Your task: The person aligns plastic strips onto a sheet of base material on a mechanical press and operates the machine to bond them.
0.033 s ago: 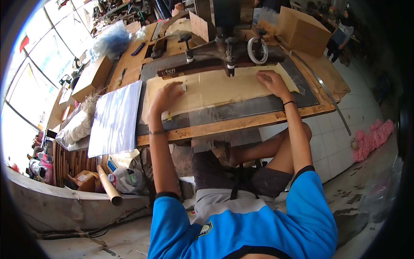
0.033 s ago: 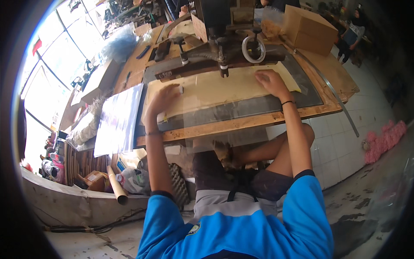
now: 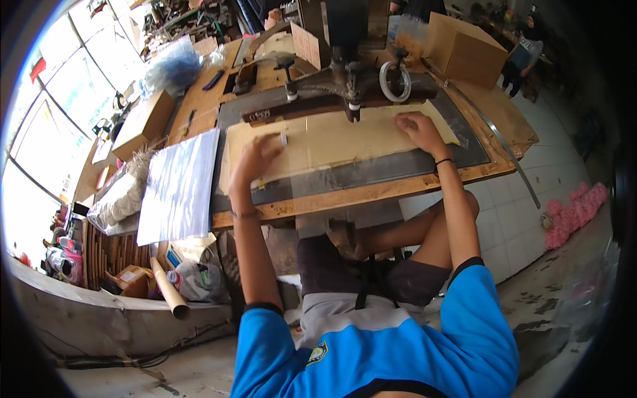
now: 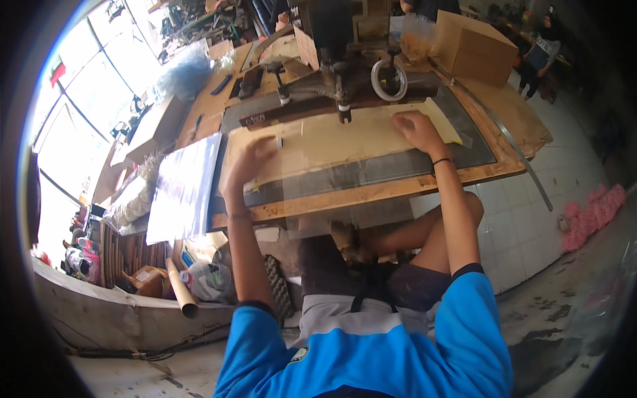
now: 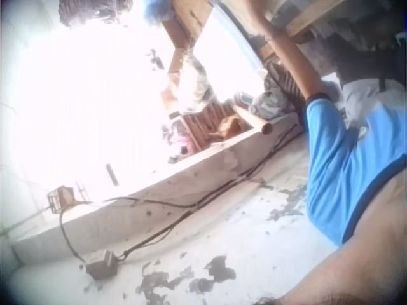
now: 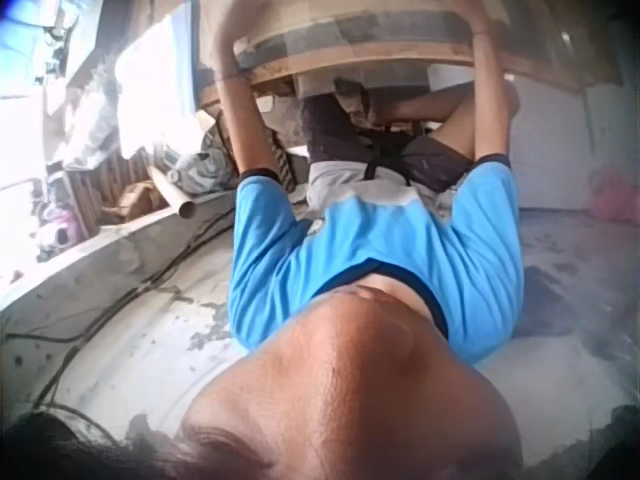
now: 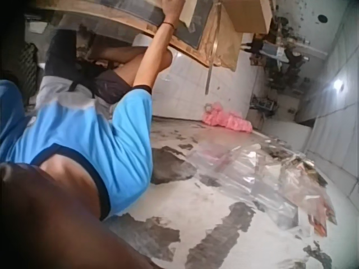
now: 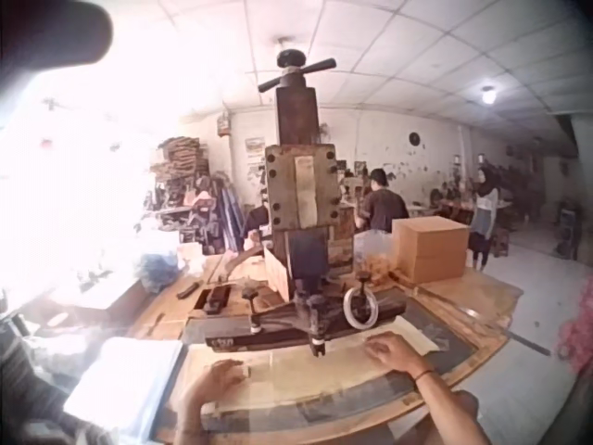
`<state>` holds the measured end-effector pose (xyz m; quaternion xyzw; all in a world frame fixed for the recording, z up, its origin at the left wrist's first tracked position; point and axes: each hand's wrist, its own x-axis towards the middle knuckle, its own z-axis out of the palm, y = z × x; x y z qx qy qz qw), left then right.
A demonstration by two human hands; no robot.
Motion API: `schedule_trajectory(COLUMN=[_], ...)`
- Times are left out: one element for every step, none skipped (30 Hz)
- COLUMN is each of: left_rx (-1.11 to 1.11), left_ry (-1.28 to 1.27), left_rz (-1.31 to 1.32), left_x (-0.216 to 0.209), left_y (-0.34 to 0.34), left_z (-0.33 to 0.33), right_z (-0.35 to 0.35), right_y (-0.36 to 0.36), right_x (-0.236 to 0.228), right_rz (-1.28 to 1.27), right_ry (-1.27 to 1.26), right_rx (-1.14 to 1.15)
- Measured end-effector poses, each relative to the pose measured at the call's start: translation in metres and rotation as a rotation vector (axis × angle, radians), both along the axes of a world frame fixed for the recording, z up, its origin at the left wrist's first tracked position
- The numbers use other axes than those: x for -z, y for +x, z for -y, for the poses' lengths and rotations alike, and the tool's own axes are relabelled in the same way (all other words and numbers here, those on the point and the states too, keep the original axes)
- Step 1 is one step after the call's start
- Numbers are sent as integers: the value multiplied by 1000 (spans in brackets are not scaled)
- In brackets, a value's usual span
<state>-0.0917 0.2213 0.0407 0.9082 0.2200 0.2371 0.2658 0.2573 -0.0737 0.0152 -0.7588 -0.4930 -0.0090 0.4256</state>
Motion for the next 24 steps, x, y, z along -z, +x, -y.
schedule_trajectory(left_rx=[25, 3, -22, -54, -114, -128, -121, -116, -104, -98, -107, -99, -90, -99, -115, -121, -126, -135, -137, -139, -141, -141, -142, -143], left_ry=[45, 41, 35, 151, 264, 234, 173, 115, 56, 76, 130, 182, 238, 235, 226, 210, 194, 204, 212, 221, 228, 225, 220, 216], left_rz=[33, 58, 84, 55, 35, 10, 44, 74, 99, 98, 76, 57, 36, 32, 36, 39, 41, 54, 57, 61, 65, 61, 58, 55], left_x=[5, 7, 8, 10, 11, 12, 10, 7, 6, 6, 5, 6, 6, 5, 3, 2, 1, 2, 2, 1, 1, 0, 0, 0], left_y=[-8, -15, -22, -26, -36, -44, -47, -50, -51, -46, -48, -44, -43, -45, -47, -48, -47, -45, -45, -45, -44, -43, -43, -43], left_z=[10, 29, 51, 72, 86, 91, 93, 93, 94, 96, 98, 101, 103, 102, 101, 101, 101, 102, 103, 103, 103, 103, 103, 103], right_z=[0, 3, 4, 13, 14, 17, 27, 38, 50, 63, 68, 75, 79, 77, 74, 72, 71, 71, 71, 72, 72, 71, 70, 70], right_y=[0, -3, -6, -5, -9, -16, -23, -32, -39, -45, -50, -56, -56, -60, -63, -65, -66, -65, -65, -64, -64, -64, -65, -68], right_x=[-5, -7, -8, -6, -8, -5, -8, -8, -7, -5, -6, -8, -7, -10, -13, -14, -15, -16, -17, -17, -18, -19, -20, -21], right_rz=[-8, -21, -34, 36, -20, -78, -53, -33, -101, -24, -42, -41, -1, -23, -45, -38, -31, -23, -5, 14, 33, 29, 18, 8], right_ry=[-1, -7, -16, 4, 17, 28, 38, 49, 79, 91, 63, 68, 63, 64, 65, 64, 64, 63, 59, 54, 49, 50, 53, 56], right_rx=[0, -2, -7, 5, 26, 46, 63, 76, 90, 129, 136, 153, 157, 160, 165, 164, 166, 168, 164, 159, 155, 153, 156, 158])
